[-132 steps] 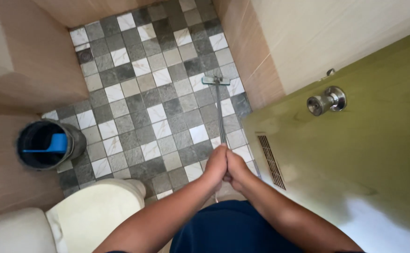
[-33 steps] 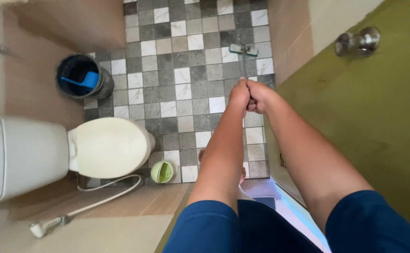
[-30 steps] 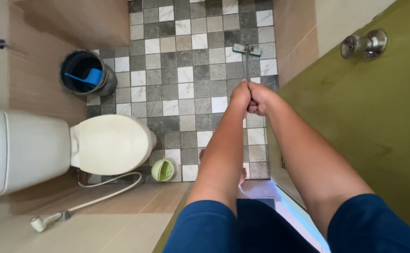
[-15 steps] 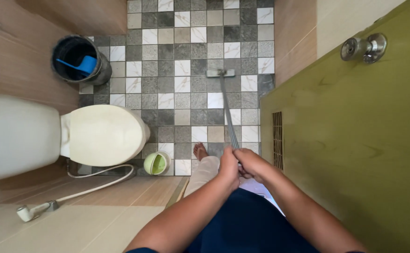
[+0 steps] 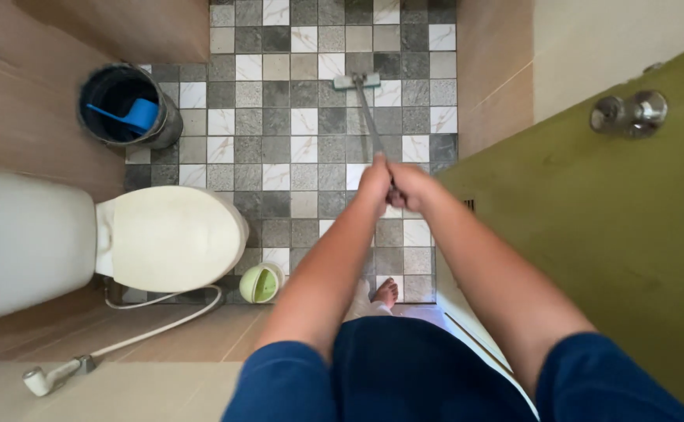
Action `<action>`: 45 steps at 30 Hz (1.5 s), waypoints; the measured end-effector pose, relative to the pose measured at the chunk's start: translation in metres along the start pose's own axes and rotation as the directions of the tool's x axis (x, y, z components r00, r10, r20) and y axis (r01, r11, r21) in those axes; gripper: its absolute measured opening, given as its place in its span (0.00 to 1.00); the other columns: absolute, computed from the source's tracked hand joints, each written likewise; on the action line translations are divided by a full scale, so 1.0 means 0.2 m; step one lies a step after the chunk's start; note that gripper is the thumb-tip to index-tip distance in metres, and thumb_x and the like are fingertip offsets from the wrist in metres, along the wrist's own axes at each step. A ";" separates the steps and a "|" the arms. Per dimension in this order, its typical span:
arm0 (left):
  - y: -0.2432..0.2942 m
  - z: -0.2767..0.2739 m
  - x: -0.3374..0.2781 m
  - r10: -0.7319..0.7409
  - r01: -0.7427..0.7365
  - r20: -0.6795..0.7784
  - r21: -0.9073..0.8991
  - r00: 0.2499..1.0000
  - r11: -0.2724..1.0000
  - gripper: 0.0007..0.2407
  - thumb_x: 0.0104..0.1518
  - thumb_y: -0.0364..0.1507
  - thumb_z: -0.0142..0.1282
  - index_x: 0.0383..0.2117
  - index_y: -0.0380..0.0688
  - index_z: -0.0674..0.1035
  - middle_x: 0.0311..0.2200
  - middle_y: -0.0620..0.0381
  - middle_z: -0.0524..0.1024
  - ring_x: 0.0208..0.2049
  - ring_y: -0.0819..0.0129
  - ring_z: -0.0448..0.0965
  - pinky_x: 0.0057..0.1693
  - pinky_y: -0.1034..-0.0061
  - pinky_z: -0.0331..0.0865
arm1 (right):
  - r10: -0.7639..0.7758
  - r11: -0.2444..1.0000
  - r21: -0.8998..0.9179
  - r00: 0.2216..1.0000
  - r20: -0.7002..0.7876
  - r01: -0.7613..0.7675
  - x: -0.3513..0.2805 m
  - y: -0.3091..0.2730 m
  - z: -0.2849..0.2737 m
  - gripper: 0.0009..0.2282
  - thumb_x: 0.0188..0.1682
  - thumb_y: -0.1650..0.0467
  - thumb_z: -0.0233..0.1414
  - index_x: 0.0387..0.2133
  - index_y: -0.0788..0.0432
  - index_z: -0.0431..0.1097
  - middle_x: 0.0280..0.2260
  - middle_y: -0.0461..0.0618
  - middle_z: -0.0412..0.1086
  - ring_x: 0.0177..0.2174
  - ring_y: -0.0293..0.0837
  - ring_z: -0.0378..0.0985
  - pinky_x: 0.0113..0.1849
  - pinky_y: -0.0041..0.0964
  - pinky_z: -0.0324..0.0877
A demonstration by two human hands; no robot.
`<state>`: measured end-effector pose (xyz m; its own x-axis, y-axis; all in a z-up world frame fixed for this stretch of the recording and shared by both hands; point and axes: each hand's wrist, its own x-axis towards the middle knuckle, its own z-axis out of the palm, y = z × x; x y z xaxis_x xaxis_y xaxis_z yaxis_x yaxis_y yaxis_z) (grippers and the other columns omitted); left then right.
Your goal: The person wipes the bathroom floor using a floor squeegee.
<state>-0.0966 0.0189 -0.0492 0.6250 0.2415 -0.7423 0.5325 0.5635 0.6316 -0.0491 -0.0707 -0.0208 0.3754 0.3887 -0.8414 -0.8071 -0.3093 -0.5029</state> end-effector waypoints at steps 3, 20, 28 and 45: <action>0.34 0.02 -0.04 -0.078 0.081 0.036 -0.076 0.996 0.994 0.21 0.66 0.47 0.38 0.40 0.40 0.73 0.30 0.48 0.74 0.22 0.57 0.71 0.29 0.60 0.67 | 0.004 0.998 0.064 0.998 0.055 -0.007 0.11 -0.24 0.04 0.18 0.58 0.58 0.45 0.21 0.52 0.62 0.15 0.43 0.58 0.13 0.36 0.53 0.16 0.33 0.47; -0.02 -0.33 -0.44 -0.088 0.072 -0.157 -0.110 0.984 0.991 0.16 0.66 0.44 0.38 0.46 0.48 0.73 0.35 0.50 0.76 0.36 0.60 0.76 0.40 0.64 0.71 | 0.128 0.985 -0.115 0.992 -0.006 -0.128 -0.36 0.11 0.42 0.15 0.57 0.58 0.40 0.30 0.55 0.67 0.15 0.46 0.62 0.11 0.39 0.57 0.15 0.36 0.49; 0.25 -0.39 -0.12 0.021 -0.046 -0.185 -0.134 0.982 0.990 0.17 0.66 0.42 0.37 0.42 0.40 0.72 0.34 0.48 0.76 0.35 0.61 0.77 0.38 0.62 0.72 | 0.053 0.989 -0.142 0.998 0.032 -0.048 -0.05 -0.23 0.55 0.17 0.56 0.57 0.39 0.35 0.54 0.70 0.16 0.47 0.63 0.11 0.41 0.58 0.14 0.37 0.50; 0.93 -0.36 0.72 0.037 -0.110 -0.300 -0.229 0.953 0.967 0.21 0.67 0.46 0.36 0.36 0.40 0.76 0.28 0.49 0.76 0.24 0.61 0.75 0.29 0.64 0.69 | 0.076 0.918 -0.396 0.988 0.132 -0.017 0.66 -1.10 0.61 0.19 0.55 0.57 0.44 0.20 0.55 0.65 0.13 0.47 0.61 0.10 0.39 0.54 0.14 0.37 0.47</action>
<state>0.0515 0.2154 -0.0556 0.4441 0.4883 -0.7512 0.3159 0.6993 0.6413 0.1230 0.1546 0.0023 0.2497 0.4756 -0.8435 -0.5668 -0.6345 -0.5256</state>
